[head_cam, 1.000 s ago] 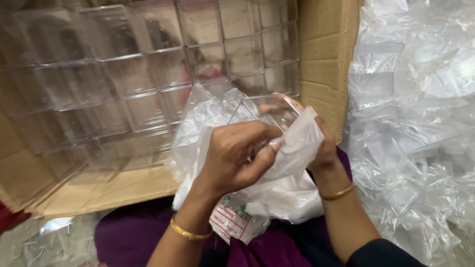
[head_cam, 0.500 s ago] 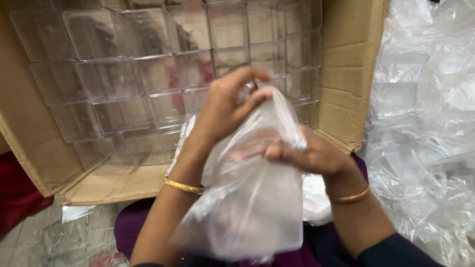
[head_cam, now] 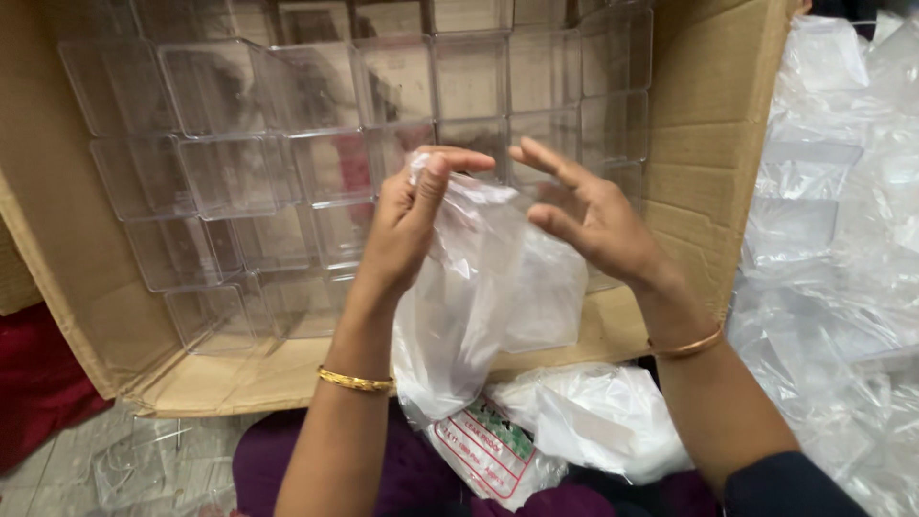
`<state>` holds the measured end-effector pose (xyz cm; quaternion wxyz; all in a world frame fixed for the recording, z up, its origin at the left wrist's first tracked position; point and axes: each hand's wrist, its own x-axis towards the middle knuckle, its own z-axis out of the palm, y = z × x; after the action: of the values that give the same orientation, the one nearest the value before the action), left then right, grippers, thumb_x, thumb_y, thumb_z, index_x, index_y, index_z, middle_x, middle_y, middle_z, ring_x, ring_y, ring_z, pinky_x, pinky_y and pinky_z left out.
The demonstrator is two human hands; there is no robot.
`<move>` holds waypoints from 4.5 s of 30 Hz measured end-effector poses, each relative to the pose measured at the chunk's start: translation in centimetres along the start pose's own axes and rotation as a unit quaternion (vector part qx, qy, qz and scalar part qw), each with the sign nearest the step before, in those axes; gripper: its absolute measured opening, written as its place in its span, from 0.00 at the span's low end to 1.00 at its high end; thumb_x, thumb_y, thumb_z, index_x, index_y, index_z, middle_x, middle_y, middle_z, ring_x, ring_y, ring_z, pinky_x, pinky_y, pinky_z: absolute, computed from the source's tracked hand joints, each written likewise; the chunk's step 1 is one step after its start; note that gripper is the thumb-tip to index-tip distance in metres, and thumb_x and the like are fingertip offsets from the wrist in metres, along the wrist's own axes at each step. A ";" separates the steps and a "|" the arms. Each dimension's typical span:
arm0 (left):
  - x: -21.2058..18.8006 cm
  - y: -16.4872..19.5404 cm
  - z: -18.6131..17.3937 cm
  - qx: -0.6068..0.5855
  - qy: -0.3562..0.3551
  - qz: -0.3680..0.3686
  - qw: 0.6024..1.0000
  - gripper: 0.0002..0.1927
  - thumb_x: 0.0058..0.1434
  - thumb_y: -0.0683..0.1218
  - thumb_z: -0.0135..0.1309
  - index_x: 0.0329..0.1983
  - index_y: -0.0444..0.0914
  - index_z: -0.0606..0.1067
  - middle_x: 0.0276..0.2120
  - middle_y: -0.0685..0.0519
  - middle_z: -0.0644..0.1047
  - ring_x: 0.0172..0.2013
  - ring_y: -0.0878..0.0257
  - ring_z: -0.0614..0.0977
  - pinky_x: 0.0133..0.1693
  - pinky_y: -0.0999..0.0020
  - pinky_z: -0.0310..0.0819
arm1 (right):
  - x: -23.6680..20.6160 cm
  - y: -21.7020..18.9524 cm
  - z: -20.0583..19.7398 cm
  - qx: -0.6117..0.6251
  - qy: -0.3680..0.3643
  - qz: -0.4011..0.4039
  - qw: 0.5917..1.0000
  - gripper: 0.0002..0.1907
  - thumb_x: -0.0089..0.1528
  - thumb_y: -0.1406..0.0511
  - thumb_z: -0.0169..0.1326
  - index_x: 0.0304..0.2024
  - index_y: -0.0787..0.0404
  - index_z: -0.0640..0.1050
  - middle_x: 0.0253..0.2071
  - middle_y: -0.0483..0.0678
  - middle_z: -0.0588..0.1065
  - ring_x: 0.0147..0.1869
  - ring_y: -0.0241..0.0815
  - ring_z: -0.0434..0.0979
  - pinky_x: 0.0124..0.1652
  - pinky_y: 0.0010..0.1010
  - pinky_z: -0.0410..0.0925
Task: The person sits on the floor with a large cardboard box of clear plastic boxes and removes each box from its plastic bag, placing the unpacked boxes into the cardboard box and setting the empty bags aside. They handle the boxes one at a time, opening each bag by hand.
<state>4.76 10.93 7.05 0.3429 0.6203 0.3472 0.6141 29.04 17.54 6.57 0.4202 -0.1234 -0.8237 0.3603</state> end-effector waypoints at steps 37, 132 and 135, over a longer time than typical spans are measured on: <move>16.9 -12.2 -4.9 0.499 0.140 -0.059 0.853 0.13 0.67 0.47 0.53 0.50 0.37 0.76 0.36 0.36 0.81 0.39 0.36 0.81 0.41 0.45 0.73 | 15.2 19.2 -4.2 -0.197 0.266 -0.003 0.943 0.18 0.68 0.77 0.48 0.59 0.66 0.76 0.48 0.52 0.75 0.50 0.42 0.75 0.50 0.34 0.69; -2.5 -1.2 -9.7 -0.096 0.184 -0.128 0.970 0.18 0.71 0.52 0.57 0.52 0.34 0.83 0.24 0.54 0.70 0.25 0.70 0.67 0.30 0.76 0.60 | 6.9 4.7 2.9 0.052 -0.022 0.221 0.974 0.09 0.66 0.65 0.59 0.44 0.66 0.83 0.34 0.45 0.81 0.34 0.33 0.77 0.33 0.26 0.71; -3.4 0.8 -15.2 0.063 -0.064 -0.222 0.971 0.16 0.65 0.51 0.57 0.50 0.38 0.83 0.38 0.50 0.83 0.37 0.65 0.81 0.41 0.70 0.75 | 11.0 9.5 3.8 -0.037 0.050 0.191 0.980 0.14 0.66 0.65 0.57 0.54 0.61 0.79 0.43 0.48 0.80 0.42 0.39 0.80 0.39 0.29 0.76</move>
<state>-10.46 7.56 6.11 0.4525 0.5859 0.4914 0.4588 18.34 27.92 5.09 0.3791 -0.3115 -0.7757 0.3970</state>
